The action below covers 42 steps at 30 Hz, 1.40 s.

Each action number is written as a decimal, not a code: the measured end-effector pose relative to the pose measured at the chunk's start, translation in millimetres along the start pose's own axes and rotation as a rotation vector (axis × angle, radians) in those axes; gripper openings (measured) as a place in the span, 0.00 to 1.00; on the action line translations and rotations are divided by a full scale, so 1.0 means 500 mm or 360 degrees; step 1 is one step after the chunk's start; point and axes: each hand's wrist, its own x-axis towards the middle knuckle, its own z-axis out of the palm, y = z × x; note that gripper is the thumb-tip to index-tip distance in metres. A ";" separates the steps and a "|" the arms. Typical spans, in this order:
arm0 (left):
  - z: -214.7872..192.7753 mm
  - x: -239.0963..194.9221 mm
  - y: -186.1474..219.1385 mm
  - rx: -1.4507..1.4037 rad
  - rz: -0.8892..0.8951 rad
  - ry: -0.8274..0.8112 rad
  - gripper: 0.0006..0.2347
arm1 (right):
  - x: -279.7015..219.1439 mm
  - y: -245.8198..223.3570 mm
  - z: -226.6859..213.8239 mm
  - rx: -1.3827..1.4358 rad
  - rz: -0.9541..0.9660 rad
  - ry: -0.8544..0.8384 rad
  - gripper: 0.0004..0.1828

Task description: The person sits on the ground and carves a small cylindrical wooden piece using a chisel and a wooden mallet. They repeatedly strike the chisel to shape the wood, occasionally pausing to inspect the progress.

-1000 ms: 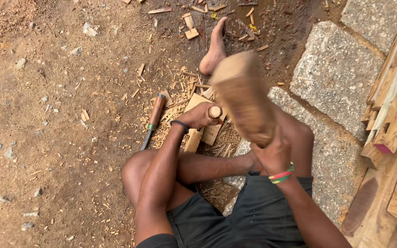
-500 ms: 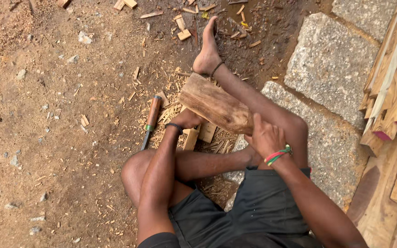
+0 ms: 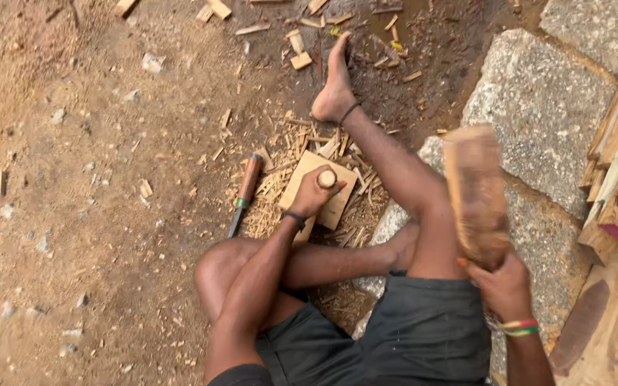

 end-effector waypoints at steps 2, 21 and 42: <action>-0.021 0.010 0.010 -0.0076 0.0073 0.0178 0.09 | 0.020 0.064 -0.023 0.0262 0.0002 0.0109 0.20; -0.046 -0.008 0.213 0.0608 0.0233 -0.0322 0.15 | 0.034 0.475 0.104 -0.0840 0.0646 0.0019 0.39; -0.026 0.043 0.178 0.0397 0.0223 -0.0352 0.16 | 0.166 -0.119 -0.072 0.0135 -0.0733 0.0135 0.11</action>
